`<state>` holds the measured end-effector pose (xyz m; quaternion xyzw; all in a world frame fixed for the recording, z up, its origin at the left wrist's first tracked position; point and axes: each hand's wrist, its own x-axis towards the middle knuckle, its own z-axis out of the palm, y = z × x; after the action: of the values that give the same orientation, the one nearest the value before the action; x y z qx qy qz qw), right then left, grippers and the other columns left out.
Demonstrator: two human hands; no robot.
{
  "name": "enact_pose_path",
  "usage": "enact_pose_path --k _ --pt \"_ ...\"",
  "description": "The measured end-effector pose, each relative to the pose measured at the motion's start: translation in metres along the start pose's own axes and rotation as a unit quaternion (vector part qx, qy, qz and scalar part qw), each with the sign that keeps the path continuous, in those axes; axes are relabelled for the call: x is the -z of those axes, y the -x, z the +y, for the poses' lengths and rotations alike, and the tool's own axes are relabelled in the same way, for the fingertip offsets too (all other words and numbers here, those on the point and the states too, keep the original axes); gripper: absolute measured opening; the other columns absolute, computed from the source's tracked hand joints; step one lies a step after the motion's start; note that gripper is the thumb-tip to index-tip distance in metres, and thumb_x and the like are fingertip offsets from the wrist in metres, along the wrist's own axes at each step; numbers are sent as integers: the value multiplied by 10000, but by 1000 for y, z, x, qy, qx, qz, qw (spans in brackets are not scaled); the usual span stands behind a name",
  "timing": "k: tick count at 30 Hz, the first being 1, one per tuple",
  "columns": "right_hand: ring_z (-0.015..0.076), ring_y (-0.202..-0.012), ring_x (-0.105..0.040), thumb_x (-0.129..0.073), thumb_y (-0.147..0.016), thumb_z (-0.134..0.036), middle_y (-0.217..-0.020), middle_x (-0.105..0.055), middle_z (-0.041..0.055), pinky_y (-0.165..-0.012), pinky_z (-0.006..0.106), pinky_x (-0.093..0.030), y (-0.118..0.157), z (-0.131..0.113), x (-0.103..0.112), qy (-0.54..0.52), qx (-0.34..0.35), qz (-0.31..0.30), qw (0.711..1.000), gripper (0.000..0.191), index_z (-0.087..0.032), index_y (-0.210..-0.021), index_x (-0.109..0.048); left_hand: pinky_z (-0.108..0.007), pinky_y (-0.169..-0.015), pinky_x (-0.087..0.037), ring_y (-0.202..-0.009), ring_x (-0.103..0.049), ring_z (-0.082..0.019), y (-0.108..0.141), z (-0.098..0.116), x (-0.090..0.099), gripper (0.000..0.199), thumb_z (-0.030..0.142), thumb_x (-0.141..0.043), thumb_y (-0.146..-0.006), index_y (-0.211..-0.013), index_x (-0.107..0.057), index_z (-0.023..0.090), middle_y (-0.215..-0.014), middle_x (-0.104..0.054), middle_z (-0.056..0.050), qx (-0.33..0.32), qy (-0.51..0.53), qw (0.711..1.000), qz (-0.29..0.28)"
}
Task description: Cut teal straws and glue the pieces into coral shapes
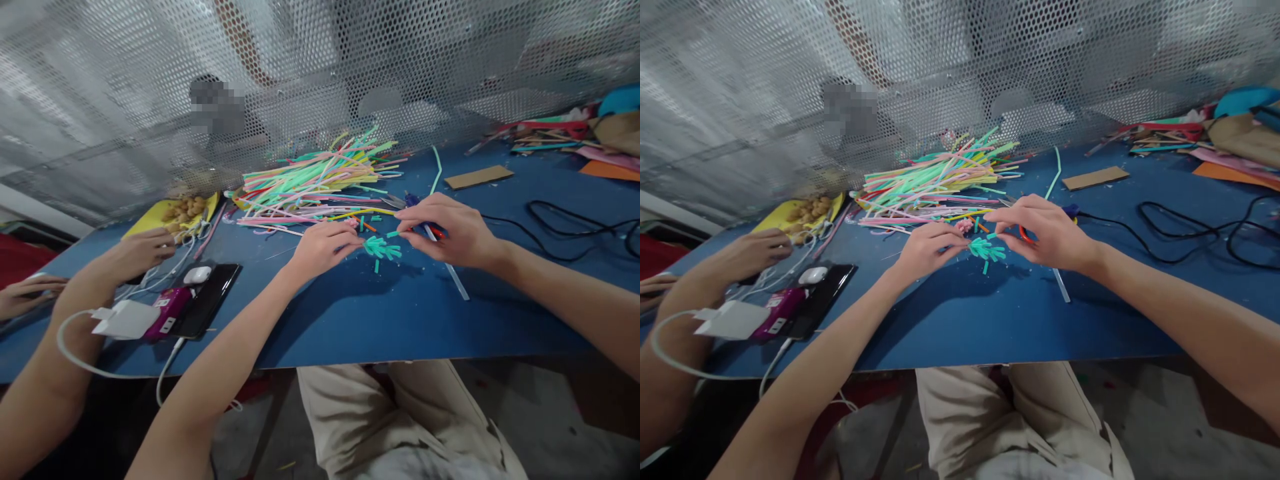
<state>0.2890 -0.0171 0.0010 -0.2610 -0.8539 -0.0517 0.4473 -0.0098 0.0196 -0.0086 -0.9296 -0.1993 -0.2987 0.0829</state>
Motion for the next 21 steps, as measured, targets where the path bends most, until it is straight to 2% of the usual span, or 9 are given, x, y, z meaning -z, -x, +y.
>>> enact_pose_path --k 7,13,16,21 --pt "215 -856 -714 -691 -874 -209 -907 -785 -46 -852 394 -570 3 -1 0 1 10 -1 1000 543 -388 -1364 -540 -251 -841 -575 -909 -753 -139 -1 8 1 162 279 -617 -997 -958 -762 216 -986 -798 -54 3 25 1000 2" --pt "240 -851 -717 -683 -822 -210 -837 -754 -65 -856 434 -568 8 -2 -2 4 -29 51 998 639 -432 -1386 -482 -230 -844 -586 -939 -752 -133 -2 12 2 154 221 -593 -1005 -999 -746 201 -1006 -789 -57 6 33 999 9" --pt "238 -850 -710 -678 -824 -190 -830 -746 -73 -845 428 -565 6 -4 -2 -2 -33 54 998 651 -446 -1388 -480 -246 -901 -585 -1015 -752 -150 -1 9 0 173 197 -589 -1005 -1091 -739 200 -1067 -788 -62 13 22 1000 9" --pt "216 -826 -704 -673 -833 -183 -833 -740 -88 -853 410 -560 5 -5 -1 -2 -33 51 998 659 -458 -1395 -467 -284 -950 -585 -1148 -723 -179 2 0 -6 327 169 -524 -1030 -1312 -678 224 -1267 -741 -82 52 12 998 -29"
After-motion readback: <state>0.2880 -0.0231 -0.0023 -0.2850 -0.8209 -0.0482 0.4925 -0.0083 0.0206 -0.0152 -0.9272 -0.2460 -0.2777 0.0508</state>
